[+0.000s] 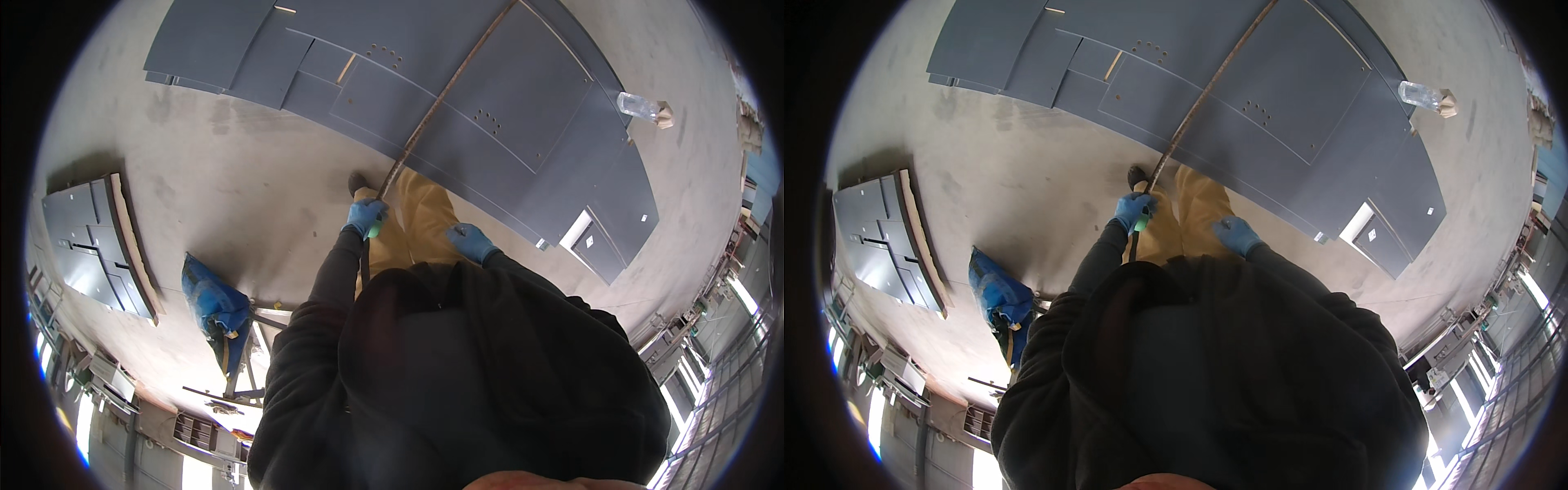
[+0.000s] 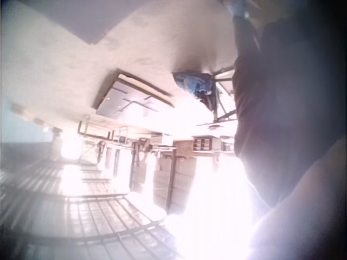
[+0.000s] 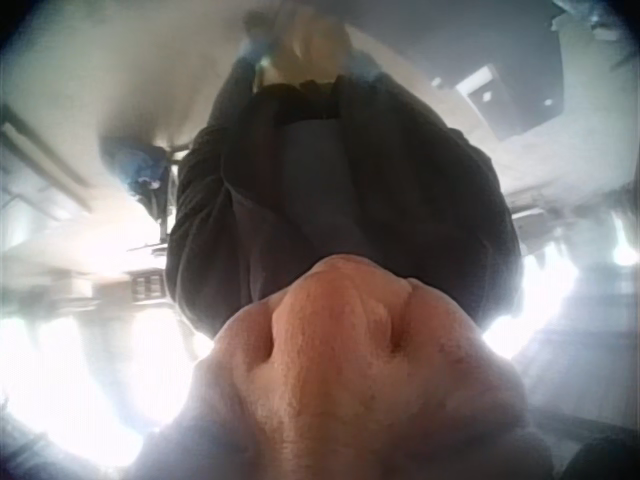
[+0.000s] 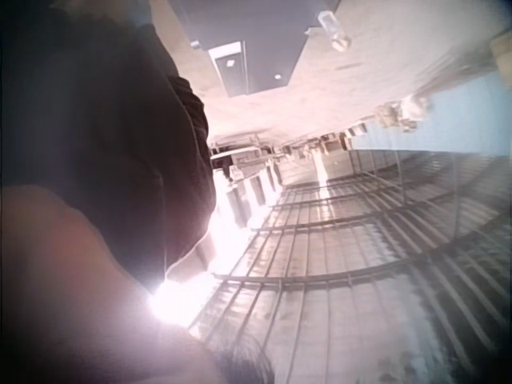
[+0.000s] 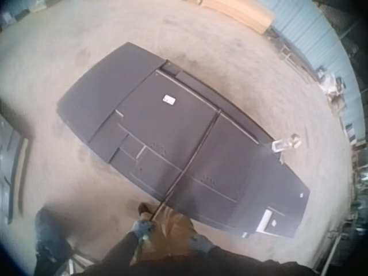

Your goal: The person wipes a dark gray panel with a cloth, then picks up and stacks several similar panels on a large sheet on the floor. They measure a panel with a tape measure and continue arranging panels in a grid-like layout.

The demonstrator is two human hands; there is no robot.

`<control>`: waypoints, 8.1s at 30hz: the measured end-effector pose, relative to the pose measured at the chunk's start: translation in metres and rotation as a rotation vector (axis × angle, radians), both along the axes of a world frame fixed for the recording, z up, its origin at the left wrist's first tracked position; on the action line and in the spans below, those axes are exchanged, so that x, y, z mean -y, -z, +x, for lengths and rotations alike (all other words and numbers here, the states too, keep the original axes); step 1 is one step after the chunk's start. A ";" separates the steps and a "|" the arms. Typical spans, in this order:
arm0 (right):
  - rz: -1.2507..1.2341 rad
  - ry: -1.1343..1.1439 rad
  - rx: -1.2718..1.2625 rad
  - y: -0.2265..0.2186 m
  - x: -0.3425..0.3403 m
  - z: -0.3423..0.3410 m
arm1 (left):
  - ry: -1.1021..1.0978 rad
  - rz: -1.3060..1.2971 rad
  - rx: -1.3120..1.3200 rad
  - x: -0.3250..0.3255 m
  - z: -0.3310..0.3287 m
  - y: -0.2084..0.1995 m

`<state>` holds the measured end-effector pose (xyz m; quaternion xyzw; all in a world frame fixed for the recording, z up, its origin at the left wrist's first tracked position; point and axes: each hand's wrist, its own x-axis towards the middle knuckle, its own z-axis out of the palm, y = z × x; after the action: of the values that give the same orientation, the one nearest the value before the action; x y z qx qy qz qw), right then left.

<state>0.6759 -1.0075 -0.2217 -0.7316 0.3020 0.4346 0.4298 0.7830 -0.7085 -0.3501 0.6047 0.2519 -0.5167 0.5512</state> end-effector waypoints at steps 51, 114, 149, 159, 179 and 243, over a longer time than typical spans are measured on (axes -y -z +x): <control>-0.048 0.177 0.109 0.018 0.071 0.037 | 1.004 0.399 0.448 0.007 0.260 -0.186; -1.006 0.156 0.222 0.110 0.011 0.416 | 1.842 0.040 0.832 0.094 0.685 -0.031; -1.033 0.026 0.285 0.138 0.010 0.400 | 1.607 0.656 1.161 -0.045 0.753 -0.035; -1.051 0.006 0.296 0.138 0.009 0.399 | 1.477 0.606 1.363 -0.061 0.746 -0.028; -1.072 -0.009 0.340 0.140 0.010 0.397 | 1.413 0.604 1.418 -0.061 0.739 -0.032; -0.718 -0.846 1.165 -0.167 -0.449 0.513 | 0.007 0.025 0.325 -0.720 0.161 -0.322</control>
<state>1.1893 -0.5585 -0.0547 -0.9867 -0.1523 -0.0146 0.0557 0.9444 0.0114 -0.0283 0.6879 0.1639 -0.4110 0.5753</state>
